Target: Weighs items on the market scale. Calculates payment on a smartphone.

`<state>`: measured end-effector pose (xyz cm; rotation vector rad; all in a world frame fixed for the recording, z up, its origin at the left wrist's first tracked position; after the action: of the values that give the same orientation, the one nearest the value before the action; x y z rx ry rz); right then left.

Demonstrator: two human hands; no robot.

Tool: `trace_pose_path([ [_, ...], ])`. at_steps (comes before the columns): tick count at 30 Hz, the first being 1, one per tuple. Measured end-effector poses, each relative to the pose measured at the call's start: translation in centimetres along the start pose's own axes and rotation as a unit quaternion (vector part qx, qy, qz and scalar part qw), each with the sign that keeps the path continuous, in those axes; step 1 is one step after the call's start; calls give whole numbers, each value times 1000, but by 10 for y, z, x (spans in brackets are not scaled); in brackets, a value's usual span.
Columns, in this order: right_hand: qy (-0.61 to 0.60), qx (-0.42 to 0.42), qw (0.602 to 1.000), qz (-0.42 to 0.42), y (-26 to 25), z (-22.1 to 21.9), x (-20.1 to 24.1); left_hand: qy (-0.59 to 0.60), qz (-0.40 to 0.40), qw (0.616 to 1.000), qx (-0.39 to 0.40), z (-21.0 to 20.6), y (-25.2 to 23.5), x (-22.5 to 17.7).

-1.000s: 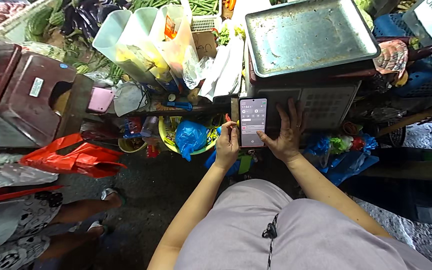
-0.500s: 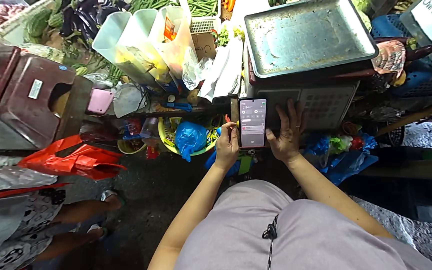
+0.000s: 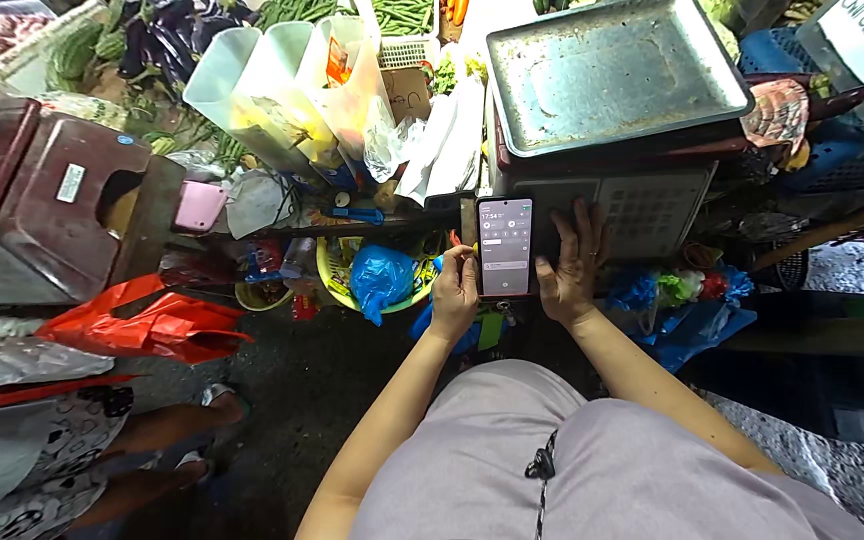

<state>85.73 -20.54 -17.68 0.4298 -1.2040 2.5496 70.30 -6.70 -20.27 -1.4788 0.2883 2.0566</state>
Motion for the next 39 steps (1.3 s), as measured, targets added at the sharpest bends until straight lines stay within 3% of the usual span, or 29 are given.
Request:
trace_pose_path([
  [13,46,17,998,-27,-1,-1,0,-7,-6,1000,4,0,0,0],
  [21,-7,6,1000,13,0,1,1,-3,2,1000,5,0,0,1],
  [30,27,18,999,-1,-2,-1,4,18,-5,1000,2,1,1,1],
  [39,66,16,998,6,-3,-3,6,-4,-15,999,46,23,20,-1],
])
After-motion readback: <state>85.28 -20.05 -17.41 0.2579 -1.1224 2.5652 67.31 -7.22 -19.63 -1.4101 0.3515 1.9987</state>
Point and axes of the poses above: each hand's wrist, its own y-axis away from the middle knuckle, its own z-axis out of the back of the hand, x = y × z, the point moved 9 cm from there along -y, towards the middle knuckle, and after that the axes turned 13 degrees about z, right-handed, at the moved point
